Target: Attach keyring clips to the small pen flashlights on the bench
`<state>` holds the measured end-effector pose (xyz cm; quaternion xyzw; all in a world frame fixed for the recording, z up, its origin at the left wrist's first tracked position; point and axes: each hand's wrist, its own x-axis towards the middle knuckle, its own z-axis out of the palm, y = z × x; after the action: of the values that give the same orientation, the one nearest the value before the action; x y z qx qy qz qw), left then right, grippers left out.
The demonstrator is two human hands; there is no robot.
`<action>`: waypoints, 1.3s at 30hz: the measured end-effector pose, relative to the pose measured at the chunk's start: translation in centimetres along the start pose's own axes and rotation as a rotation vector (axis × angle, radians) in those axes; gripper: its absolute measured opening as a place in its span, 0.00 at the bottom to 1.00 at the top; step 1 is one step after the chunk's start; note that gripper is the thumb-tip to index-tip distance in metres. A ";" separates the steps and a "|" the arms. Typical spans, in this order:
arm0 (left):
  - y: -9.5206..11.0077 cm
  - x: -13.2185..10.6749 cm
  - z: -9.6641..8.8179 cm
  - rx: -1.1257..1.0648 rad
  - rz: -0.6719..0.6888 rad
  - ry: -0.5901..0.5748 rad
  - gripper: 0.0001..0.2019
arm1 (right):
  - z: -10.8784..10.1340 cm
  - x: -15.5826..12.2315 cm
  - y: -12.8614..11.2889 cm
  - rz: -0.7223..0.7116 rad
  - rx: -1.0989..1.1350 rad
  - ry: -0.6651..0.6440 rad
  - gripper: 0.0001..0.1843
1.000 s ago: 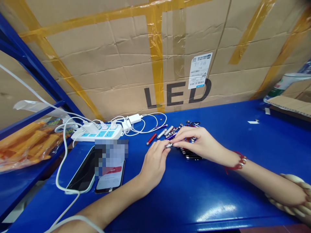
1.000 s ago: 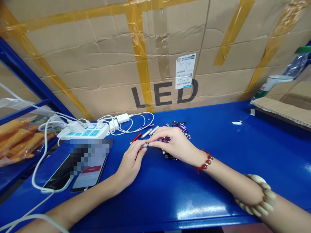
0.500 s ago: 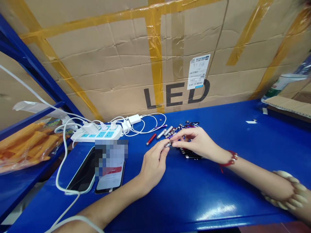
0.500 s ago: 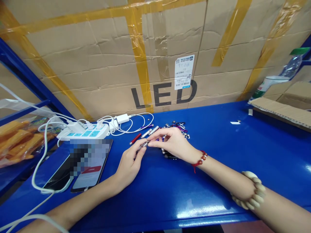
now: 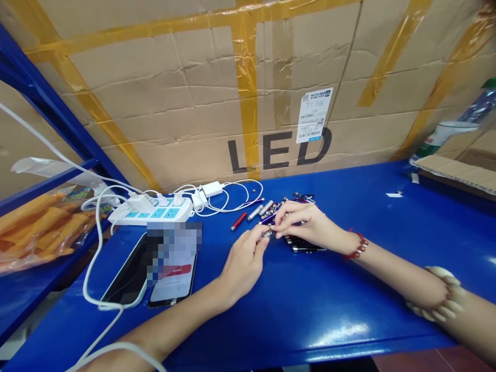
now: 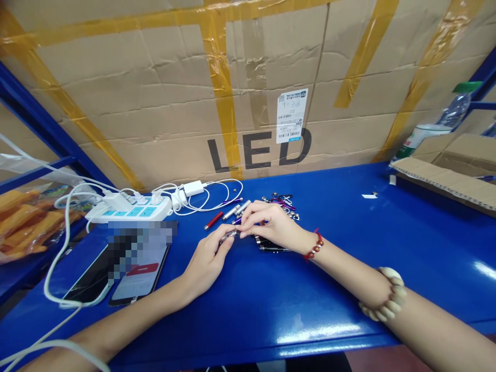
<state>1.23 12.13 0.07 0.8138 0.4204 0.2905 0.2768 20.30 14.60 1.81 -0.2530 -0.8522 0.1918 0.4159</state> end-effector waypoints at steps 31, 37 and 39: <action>-0.8 -0.4 0.6 0.080 0.164 0.181 0.08 | 1.4 0.0 -1.5 0.535 0.253 0.046 0.12; -0.5 -0.2 0.4 0.019 0.181 0.159 0.14 | 1.4 0.0 -1.3 0.559 0.250 0.059 0.14; -0.5 -0.1 0.3 0.006 0.183 0.145 0.15 | 1.4 0.0 -1.4 0.564 0.192 0.077 0.15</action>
<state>1.17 12.22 -0.53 0.8265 0.3640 0.3714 0.2156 18.80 13.29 1.79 -0.4461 -0.7100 0.3700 0.4001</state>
